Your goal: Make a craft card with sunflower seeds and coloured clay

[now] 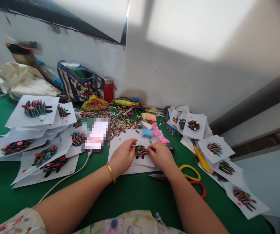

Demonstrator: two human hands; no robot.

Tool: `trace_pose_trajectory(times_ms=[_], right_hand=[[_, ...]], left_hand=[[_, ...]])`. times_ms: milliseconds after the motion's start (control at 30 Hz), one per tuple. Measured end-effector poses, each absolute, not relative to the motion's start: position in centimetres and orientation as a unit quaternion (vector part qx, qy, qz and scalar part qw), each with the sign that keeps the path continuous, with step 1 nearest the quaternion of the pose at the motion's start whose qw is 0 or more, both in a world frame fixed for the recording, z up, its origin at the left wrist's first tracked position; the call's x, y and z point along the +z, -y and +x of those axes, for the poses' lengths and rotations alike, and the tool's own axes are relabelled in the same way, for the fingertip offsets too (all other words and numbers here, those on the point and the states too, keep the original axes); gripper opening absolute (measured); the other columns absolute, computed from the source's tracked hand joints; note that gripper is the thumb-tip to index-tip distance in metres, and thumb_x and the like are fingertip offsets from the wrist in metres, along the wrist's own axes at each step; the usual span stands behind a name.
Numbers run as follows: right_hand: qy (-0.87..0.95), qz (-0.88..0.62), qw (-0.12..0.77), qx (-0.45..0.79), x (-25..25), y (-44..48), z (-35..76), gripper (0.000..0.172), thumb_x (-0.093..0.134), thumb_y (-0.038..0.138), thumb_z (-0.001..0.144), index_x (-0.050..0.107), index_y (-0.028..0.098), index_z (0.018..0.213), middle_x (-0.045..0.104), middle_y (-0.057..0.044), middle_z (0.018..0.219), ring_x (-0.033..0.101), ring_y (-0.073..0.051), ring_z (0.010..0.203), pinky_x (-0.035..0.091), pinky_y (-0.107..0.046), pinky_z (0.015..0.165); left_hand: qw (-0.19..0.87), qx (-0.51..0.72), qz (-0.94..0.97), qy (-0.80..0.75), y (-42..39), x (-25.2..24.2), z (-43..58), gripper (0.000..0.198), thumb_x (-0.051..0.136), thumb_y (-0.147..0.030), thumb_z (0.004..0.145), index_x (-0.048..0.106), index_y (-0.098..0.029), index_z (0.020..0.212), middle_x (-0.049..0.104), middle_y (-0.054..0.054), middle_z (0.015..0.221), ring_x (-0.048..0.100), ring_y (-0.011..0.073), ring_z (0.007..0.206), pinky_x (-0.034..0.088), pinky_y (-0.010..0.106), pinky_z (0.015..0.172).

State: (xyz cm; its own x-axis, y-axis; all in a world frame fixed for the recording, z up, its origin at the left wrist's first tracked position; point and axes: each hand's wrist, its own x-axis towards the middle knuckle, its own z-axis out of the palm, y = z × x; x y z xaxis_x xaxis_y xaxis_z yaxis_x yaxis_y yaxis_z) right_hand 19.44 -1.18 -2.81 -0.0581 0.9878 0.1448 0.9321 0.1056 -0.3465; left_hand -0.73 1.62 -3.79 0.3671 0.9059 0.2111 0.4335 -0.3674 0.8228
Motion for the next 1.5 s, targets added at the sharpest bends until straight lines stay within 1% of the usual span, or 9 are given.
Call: trace_pose_trajectory(times_ms=[200,533,767,900,1000,1133,1233,1367,1500], right_hand=[[0.719,-0.667,0.173,0.092,-2.7,1.2,19.2,0.021,0.055,0.030,0.090,0.074,0.023,0.083,0.071,-0.004,0.084,0.062,-0.019,0.081,0.039,-0.029,0.069],[0.701,-0.692,0.114,0.124,-2.0,1.2,19.3,0.027,0.050,0.034,0.092,0.075,0.024,0.091,0.073,-0.002,0.091,0.062,-0.017,0.085,0.036,-0.025,0.069],[0.670,-0.721,0.136,0.115,-1.3,1.4,20.4,0.028,0.046,0.034,0.094,0.073,0.024,0.093,0.073,-0.002,0.094,0.062,-0.016,0.084,0.035,-0.024,0.067],[0.644,-0.747,0.126,0.110,-0.8,1.6,21.2,0.028,0.044,0.034,0.094,0.071,0.026,0.098,0.072,-0.001,0.097,0.062,-0.016,0.084,0.034,-0.024,0.066],[0.641,-0.752,0.095,0.117,-0.6,1.8,21.3,0.026,0.046,0.033,0.093,0.070,0.027,0.100,0.071,-0.001,0.098,0.061,-0.016,0.085,0.034,-0.025,0.065],[0.662,-0.739,0.062,0.112,-0.7,1.8,21.2,0.025,0.051,0.034,0.090,0.069,0.025,0.105,0.069,-0.003,0.105,0.061,-0.017,0.091,0.035,-0.025,0.068],[0.670,-0.733,0.043,0.106,-0.8,1.8,21.2,0.025,0.054,0.035,0.089,0.068,0.026,0.107,0.068,-0.004,0.104,0.061,-0.017,0.091,0.036,-0.025,0.069],[0.679,-0.726,0.039,0.100,-0.9,1.8,21.3,0.023,0.055,0.034,0.088,0.068,0.026,0.105,0.067,-0.003,0.102,0.061,-0.017,0.091,0.037,-0.026,0.070],[0.679,-0.727,0.036,0.093,-1.1,1.9,21.2,0.022,0.056,0.033,0.087,0.069,0.026,0.103,0.066,-0.004,0.102,0.061,-0.018,0.093,0.037,-0.026,0.071]], left_hand=[[0.345,0.338,0.752,-0.448,-1.6,-3.6,-0.8,0.033,0.045,-0.019,0.089,0.057,-0.017,0.120,0.065,0.011,0.115,0.061,0.0238,0.108,0.047,0.041,0.096],[0.335,0.332,0.755,-0.455,-1.7,-4.0,-0.7,0.032,0.042,-0.018,0.091,0.055,-0.018,0.121,0.065,0.009,0.116,0.060,0.0212,0.108,0.047,0.039,0.098],[0.337,0.361,0.738,-0.459,-2.5,-3.9,-1.0,0.032,0.040,-0.017,0.091,0.056,-0.017,0.119,0.065,0.010,0.113,0.062,0.0203,0.106,0.049,0.039,0.096],[0.276,0.363,0.755,-0.471,-3.8,-3.6,-1.8,0.032,0.043,-0.015,0.089,0.057,-0.017,0.118,0.065,0.009,0.112,0.061,0.0197,0.106,0.048,0.038,0.097],[0.186,0.299,0.799,-0.487,-4.6,-3.4,-2.4,0.034,0.048,-0.015,0.086,0.061,-0.017,0.118,0.063,0.010,0.119,0.058,0.0230,0.111,0.045,0.040,0.101],[0.105,0.216,0.837,-0.492,-5.0,-3.4,-2.8,0.031,0.052,-0.019,0.087,0.065,-0.021,0.115,0.064,0.008,0.117,0.056,0.0255,0.110,0.044,0.041,0.097],[0.084,0.186,0.849,-0.488,-5.1,-3.5,-2.8,0.029,0.052,-0.021,0.088,0.067,-0.024,0.113,0.064,0.007,0.115,0.055,0.0248,0.108,0.043,0.040,0.096],[0.077,0.164,0.852,-0.491,-5.3,-3.7,-2.8,0.027,0.052,-0.021,0.088,0.068,-0.025,0.110,0.063,0.007,0.113,0.053,0.0239,0.106,0.041,0.040,0.094],[0.079,0.155,0.851,-0.496,-5.4,-3.8,-2.9,0.031,0.053,-0.022,0.087,0.065,-0.025,0.115,0.061,0.007,0.114,0.051,0.0242,0.106,0.040,0.039,0.094]])
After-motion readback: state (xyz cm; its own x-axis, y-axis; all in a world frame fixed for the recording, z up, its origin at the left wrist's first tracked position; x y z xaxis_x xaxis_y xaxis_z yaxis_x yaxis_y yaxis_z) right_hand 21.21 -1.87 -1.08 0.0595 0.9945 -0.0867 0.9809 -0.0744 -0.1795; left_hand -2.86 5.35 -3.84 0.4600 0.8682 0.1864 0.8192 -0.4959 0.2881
